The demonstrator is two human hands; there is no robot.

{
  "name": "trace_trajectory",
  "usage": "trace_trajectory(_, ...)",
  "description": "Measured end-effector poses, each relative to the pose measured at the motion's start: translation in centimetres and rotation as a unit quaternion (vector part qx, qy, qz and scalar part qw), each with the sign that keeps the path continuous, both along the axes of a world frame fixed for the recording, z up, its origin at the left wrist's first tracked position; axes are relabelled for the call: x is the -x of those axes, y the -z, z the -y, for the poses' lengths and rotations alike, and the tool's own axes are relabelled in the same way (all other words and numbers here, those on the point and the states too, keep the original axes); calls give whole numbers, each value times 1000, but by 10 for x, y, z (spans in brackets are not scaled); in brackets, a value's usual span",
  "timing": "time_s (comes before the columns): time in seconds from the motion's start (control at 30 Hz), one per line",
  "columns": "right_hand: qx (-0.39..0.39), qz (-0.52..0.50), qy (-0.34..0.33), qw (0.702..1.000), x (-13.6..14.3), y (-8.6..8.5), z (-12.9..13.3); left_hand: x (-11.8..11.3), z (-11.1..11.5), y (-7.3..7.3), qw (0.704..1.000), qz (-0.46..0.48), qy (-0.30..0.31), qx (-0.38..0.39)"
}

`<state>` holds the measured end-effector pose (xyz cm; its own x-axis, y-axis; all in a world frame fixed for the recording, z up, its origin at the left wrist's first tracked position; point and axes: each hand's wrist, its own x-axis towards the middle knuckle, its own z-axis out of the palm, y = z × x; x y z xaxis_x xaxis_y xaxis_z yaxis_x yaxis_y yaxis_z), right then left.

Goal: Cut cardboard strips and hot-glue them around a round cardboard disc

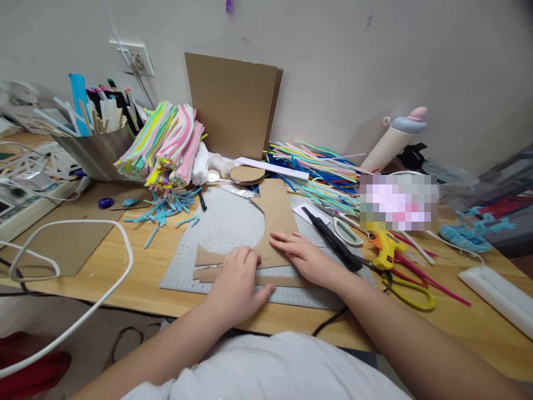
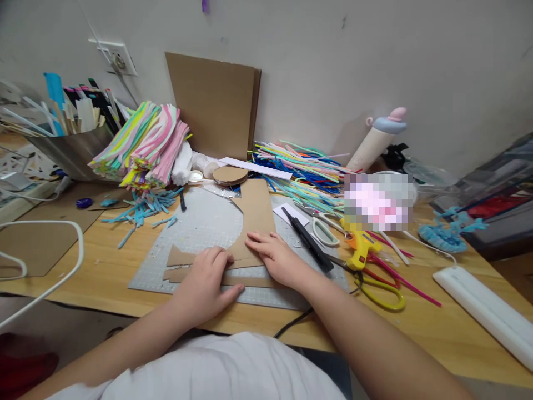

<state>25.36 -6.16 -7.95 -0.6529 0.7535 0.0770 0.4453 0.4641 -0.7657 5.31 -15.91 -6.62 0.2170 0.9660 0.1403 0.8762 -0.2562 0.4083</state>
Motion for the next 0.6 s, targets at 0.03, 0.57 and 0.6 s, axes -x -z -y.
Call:
trace_trajectory(0.03,5,-19,31,999,-2,2,-1,1,0,0,1000,3,1,-1)
trace_trajectory(0.57,317,-308,159,883,0,-19,4,9,0,-5,993,55,-1,-108)
trace_trajectory(0.6,320,-323,162,876,0,-22,5,9,-2,-8,991,55,5,-123)
